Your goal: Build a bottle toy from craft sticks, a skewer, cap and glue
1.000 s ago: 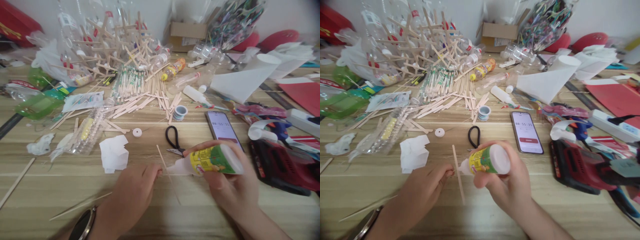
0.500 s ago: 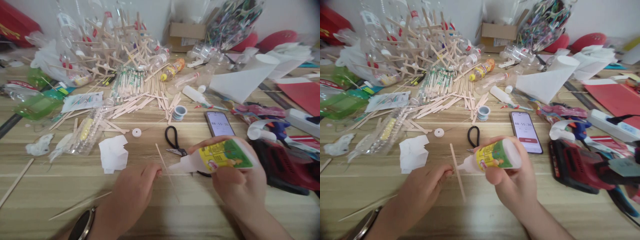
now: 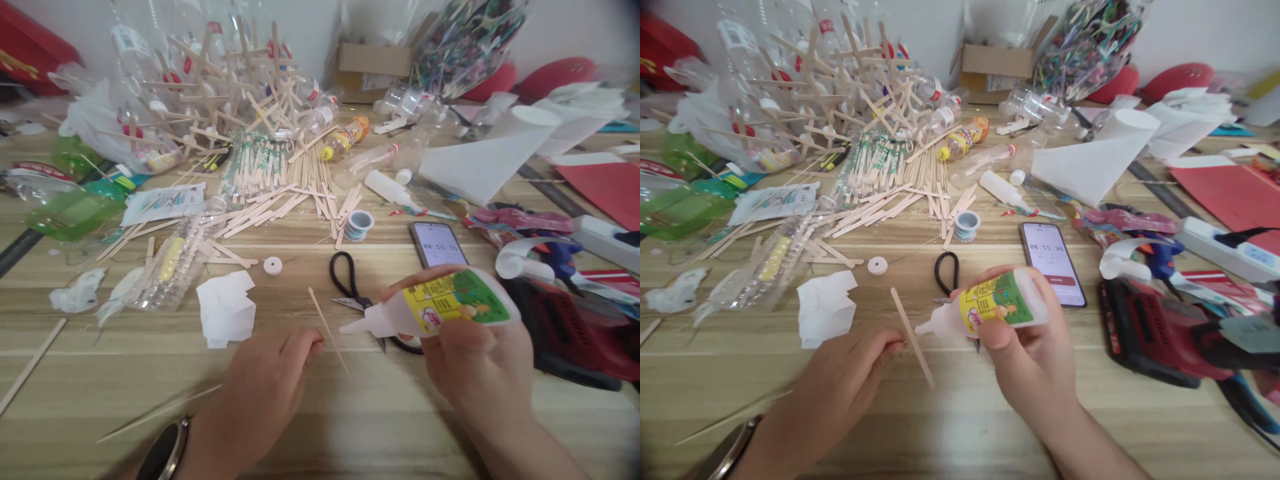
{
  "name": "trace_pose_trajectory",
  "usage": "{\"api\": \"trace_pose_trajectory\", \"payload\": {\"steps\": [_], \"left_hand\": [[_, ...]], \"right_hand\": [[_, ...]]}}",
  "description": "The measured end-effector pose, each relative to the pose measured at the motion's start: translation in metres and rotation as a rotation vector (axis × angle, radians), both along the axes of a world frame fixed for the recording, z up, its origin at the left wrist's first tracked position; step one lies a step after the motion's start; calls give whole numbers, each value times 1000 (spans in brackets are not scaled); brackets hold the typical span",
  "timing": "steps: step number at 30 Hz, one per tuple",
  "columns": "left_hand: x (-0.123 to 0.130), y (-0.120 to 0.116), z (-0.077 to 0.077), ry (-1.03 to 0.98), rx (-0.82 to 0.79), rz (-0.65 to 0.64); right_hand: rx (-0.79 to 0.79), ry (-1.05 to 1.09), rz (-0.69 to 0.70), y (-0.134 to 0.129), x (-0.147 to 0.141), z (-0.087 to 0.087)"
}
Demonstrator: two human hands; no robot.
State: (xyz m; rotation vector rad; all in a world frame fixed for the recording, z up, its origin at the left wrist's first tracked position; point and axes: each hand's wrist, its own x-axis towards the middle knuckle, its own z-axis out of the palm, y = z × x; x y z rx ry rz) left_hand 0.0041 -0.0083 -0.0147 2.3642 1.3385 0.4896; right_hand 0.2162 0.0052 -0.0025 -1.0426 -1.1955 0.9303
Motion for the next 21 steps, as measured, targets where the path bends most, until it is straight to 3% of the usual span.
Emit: {"api": "trace_pose_trajectory", "payload": {"steps": [10,21], "left_hand": [[0,-1,1,-18,33,13],[1,0,-1,-1,26,-6]], "right_hand": [[49,-64,37,0,-5,5],[127,-287,8,-2,-7,9]]}}
